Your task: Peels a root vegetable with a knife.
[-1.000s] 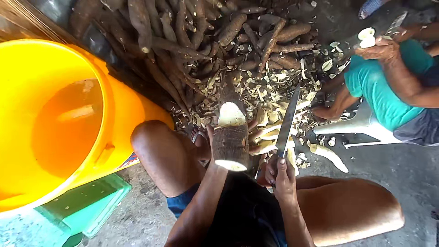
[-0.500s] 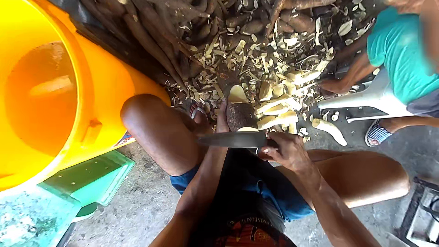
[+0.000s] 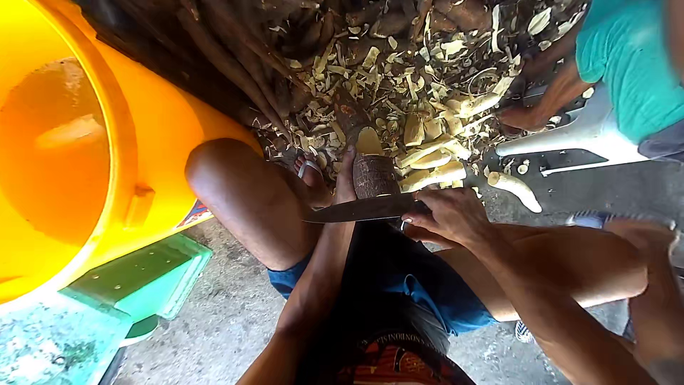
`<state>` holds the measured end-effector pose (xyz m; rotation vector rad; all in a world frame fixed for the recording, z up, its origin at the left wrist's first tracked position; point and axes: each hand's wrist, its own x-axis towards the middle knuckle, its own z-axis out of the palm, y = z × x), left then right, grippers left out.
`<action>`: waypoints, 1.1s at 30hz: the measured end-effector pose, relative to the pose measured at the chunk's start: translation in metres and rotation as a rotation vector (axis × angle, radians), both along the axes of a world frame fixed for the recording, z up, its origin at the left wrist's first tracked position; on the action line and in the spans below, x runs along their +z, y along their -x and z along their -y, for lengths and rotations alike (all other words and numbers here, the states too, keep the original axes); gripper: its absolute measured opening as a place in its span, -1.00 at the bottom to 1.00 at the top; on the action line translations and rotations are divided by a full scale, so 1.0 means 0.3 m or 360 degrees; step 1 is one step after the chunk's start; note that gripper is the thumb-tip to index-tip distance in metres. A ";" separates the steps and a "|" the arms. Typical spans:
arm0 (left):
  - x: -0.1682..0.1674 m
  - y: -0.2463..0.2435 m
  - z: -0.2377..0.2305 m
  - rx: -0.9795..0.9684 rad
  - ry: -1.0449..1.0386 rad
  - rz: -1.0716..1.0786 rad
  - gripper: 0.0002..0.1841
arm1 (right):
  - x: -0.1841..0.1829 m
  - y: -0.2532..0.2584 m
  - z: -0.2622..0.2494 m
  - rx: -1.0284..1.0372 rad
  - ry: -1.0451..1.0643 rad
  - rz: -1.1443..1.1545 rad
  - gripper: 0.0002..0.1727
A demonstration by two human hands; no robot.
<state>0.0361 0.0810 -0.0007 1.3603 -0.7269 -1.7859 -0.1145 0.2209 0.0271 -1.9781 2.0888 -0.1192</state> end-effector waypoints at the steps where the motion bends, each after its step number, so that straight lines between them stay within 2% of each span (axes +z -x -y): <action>1: 0.025 -0.008 -0.002 -0.0050 -0.0144 -0.0190 -0.86 | -0.011 0.017 0.003 -0.0016 0.0001 -0.0028 -0.05; 2: 0.010 -0.026 -0.005 -0.0142 -0.0243 -0.0375 -0.81 | -0.026 0.049 0.006 -0.0099 -0.0025 -0.0049 -0.09; 3: -0.046 -0.058 -0.014 -0.0277 -0.0331 -0.0572 -0.68 | -0.044 0.098 0.007 -0.0288 -0.0130 -0.0075 -0.14; 4: -0.100 -0.088 -0.024 -0.0395 -0.0365 -0.0708 -0.57 | -0.064 0.166 0.007 -0.0563 -0.0299 -0.0108 -0.10; 6: -0.139 -0.104 -0.030 -0.0454 -0.0407 -0.0798 -0.51 | -0.071 0.284 -0.002 -0.0961 -0.0379 -0.0045 -0.04; 7: -0.139 -0.095 -0.027 -0.0436 -0.0444 -0.0781 -0.48 | -0.034 0.276 0.004 -0.0943 -0.0352 0.0035 -0.07; 9: -0.117 -0.075 -0.046 -0.0381 -0.0544 -0.0737 -0.47 | 0.060 0.156 -0.001 -0.0523 -0.0275 0.0121 -0.15; 11: -0.073 -0.057 -0.042 -0.0341 -0.0522 -0.0711 -0.56 | 0.085 0.058 0.000 -0.0161 -0.0161 0.0080 -0.10; 14: -0.141 -0.065 -0.049 -0.0313 -0.0528 -0.1030 -0.51 | 0.028 0.062 -0.023 -0.0167 -0.0089 -0.0057 -0.08; 19: -0.196 -0.042 -0.054 -0.0277 -0.0519 -0.1016 -0.50 | -0.054 0.120 -0.009 -0.0206 -0.0073 -0.0181 -0.07; 20: -0.206 -0.044 -0.049 -0.0299 -0.0513 -0.1049 -0.47 | -0.071 0.143 -0.010 -0.0295 -0.0174 -0.0193 -0.08; 22: -0.193 -0.075 -0.047 -0.0306 -0.0567 -0.1110 -0.47 | -0.096 0.252 -0.020 -0.0767 -0.0589 -0.0154 -0.09; 24: -0.151 -0.112 -0.040 -0.0329 -0.0625 -0.1106 -0.45 | -0.109 0.377 -0.065 -0.1185 -0.0643 -0.0083 -0.08; 25: -0.129 -0.110 -0.028 -0.0326 -0.0606 -0.1016 -0.47 | -0.072 0.372 -0.052 -0.1222 -0.0555 -0.0012 -0.11; 26: -0.115 -0.101 -0.029 -0.0321 -0.0565 -0.0946 -0.49 | -0.018 0.325 -0.027 -0.1110 -0.0460 0.0075 -0.15; 28: -0.105 -0.074 -0.034 -0.0304 -0.0490 -0.0896 -0.51 | 0.068 0.181 -0.002 -0.0614 -0.0286 0.0164 -0.19; 30: -0.080 -0.065 -0.028 -0.0244 -0.0430 -0.0801 -0.60 | 0.080 0.069 0.011 -0.0171 -0.0042 0.0151 -0.08; 31: -0.075 -0.069 -0.027 -0.0231 -0.0410 -0.0764 -0.64 | 0.070 0.046 0.011 -0.0080 0.0023 0.0100 -0.05; 33: -0.103 -0.084 -0.029 -0.0266 -0.0444 -0.0926 -0.58 | 0.027 0.078 -0.006 -0.0137 -0.0016 -0.0012 -0.08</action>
